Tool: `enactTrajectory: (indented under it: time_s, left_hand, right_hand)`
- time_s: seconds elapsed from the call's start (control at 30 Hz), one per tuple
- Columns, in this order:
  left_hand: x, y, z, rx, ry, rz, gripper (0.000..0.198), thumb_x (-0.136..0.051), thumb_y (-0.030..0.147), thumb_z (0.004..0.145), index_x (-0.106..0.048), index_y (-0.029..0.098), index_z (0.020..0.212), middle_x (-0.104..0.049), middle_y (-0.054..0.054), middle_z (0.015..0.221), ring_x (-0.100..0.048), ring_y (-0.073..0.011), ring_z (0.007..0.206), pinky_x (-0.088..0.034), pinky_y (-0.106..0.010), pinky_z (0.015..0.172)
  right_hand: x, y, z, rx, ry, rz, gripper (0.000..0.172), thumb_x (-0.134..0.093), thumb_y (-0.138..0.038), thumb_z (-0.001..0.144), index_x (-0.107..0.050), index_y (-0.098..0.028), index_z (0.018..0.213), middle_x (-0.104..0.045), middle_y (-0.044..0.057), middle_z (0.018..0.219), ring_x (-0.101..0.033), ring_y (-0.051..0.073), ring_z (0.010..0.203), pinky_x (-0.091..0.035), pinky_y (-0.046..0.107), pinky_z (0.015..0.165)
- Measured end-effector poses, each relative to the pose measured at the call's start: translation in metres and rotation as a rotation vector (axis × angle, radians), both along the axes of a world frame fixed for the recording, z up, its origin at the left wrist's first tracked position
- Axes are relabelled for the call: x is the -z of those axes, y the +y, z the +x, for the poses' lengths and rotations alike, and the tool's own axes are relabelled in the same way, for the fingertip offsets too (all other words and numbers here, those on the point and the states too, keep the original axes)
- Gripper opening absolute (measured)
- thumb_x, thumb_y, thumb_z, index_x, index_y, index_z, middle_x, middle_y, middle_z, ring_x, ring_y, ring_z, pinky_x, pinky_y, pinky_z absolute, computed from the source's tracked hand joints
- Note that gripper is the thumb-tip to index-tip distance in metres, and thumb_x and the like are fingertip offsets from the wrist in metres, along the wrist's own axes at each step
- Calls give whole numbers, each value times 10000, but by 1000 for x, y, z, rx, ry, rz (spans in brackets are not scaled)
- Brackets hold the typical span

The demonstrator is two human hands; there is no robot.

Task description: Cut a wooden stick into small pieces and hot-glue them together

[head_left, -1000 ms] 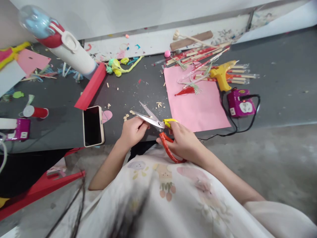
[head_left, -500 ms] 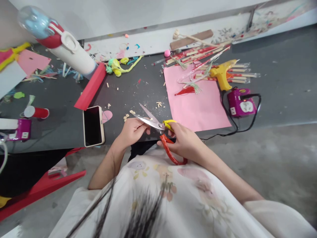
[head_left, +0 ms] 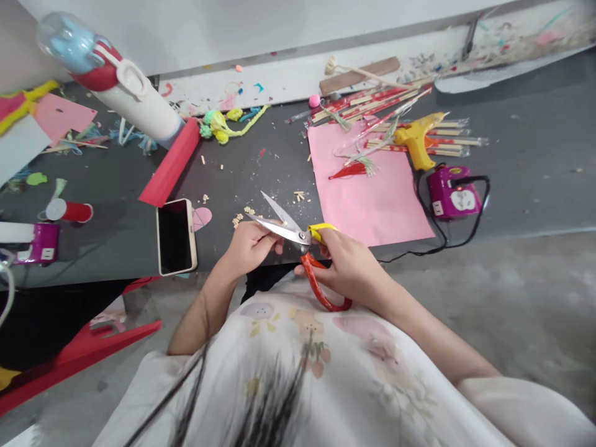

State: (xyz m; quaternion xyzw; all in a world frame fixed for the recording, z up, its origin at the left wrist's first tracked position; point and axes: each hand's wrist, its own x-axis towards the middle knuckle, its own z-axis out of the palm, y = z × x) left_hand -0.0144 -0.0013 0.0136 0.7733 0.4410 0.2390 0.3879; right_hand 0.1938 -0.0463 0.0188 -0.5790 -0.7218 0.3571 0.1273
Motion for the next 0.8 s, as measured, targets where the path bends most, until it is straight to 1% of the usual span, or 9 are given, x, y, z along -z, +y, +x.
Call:
enactTrajectory:
  time_s: [0.13, 0.23, 0.3, 0.37, 0.43, 0.47, 0.53, 0.63, 0.8]
  left_hand:
    - [-1, 0, 1, -4, 29, 21, 384, -436, 226, 905, -605, 161, 566, -548, 26, 446, -511, -78, 442, -392, -199, 516]
    - [0, 0, 1, -20, 24, 28, 382, -435, 237, 914, -612, 162, 584, -583, 19, 478, -547, -85, 481, -412, -201, 546]
    - [6, -2, 2, -51, 36, 61, 365, -443, 257, 917, -634, 164, 620, -628, 7, 534, -575, -95, 521, -427, -206, 571]
    - [14, -4, 2, -124, 89, 164, 318, -474, 282, 904, -666, 168, 678, -678, -11, 623, -602, -109, 573, -440, -215, 595]
    - [24, -7, 3, -230, 168, 342, 274, -502, 300, 884, -686, 173, 726, -707, -31, 695, -621, -126, 627, -447, -225, 613]
    - [28, -9, 3, -240, 197, 406, 301, -482, 294, 891, -679, 178, 696, -698, -33, 672, -619, -126, 624, -443, -224, 607]
    - [33, -11, 4, -225, 212, 463, 355, -435, 272, 912, -669, 187, 659, -686, -32, 640, -612, -118, 610, -440, -220, 602]
    - [30, -10, 3, -182, 202, 436, 391, -410, 255, 924, -657, 190, 629, -682, -26, 622, -613, -111, 597, -441, -211, 596]
    - [16, -3, 0, -51, 89, 246, 411, -423, 268, 926, -627, 175, 581, -636, 7, 537, -571, -86, 511, -422, -189, 553]
  right_hand:
    - [-2, 1, -1, 2, -30, -23, 400, -604, -568, 788, -506, -196, 900, -644, 71, 826, -606, 212, 732, -405, 303, 602]
    - [-2, 1, -1, 7, -44, -20, 426, -600, -595, 781, -502, -196, 894, -642, 72, 820, -603, 214, 717, -398, 308, 596]
    - [-2, 2, -1, 15, -46, -7, 417, -594, -596, 782, -501, -200, 879, -642, 72, 812, -604, 217, 712, -394, 309, 590]
    - [-1, 2, -1, 31, -40, 3, 400, -588, -583, 787, -503, -202, 875, -642, 71, 807, -606, 217, 713, -395, 307, 585]
    - [1, 2, -1, 51, -32, 2, 386, -589, -564, 789, -510, -199, 887, -642, 73, 804, -610, 219, 721, -403, 308, 587]
    - [1, 1, -1, 57, -27, 3, 378, -591, -552, 789, -516, -197, 897, -642, 75, 807, -612, 221, 729, -409, 311, 591]
    - [3, 1, -1, 60, -16, 6, 373, -600, -530, 784, -526, -192, 923, -643, 83, 821, -619, 230, 753, -428, 321, 605]
    - [6, -1, -2, 49, -9, 7, 404, -608, -514, 780, -532, -175, 986, -649, 106, 860, -632, 254, 809, -459, 347, 638]
    - [9, -3, -1, 27, -9, 47, 516, -618, -525, 772, -510, -131, 1087, -647, 168, 974, -627, 314, 937, -499, 425, 719]
